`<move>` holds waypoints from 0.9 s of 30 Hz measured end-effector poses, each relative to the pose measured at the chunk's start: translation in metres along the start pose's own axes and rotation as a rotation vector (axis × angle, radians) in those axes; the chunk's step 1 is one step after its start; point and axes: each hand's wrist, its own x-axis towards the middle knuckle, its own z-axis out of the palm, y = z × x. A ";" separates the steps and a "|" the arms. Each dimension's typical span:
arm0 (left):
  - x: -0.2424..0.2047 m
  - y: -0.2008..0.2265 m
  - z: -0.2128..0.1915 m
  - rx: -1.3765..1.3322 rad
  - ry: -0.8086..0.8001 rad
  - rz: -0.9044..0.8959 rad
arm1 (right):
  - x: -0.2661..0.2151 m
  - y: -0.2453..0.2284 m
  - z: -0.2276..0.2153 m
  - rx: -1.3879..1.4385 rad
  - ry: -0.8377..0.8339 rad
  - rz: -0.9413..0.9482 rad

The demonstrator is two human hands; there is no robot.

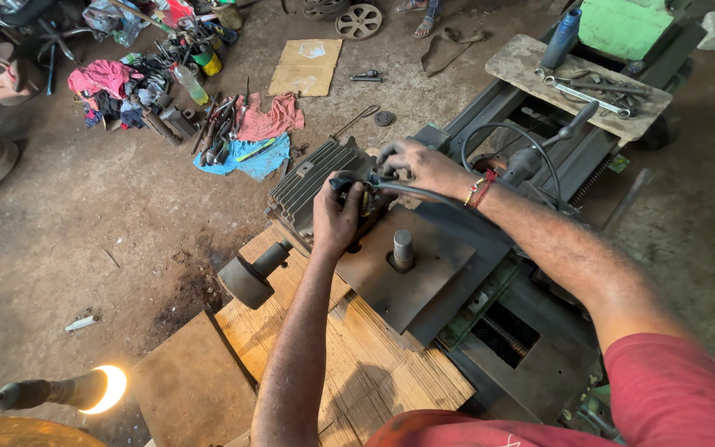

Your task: The person is working on a small electrical component, possibly a motor or generator, using a soldering iron to connect wires. They are also using pliers to manipulate the wires and other small parts.

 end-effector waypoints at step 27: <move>-0.002 -0.012 0.000 0.004 0.081 -0.048 | 0.034 -0.032 -0.025 -0.042 -0.051 0.058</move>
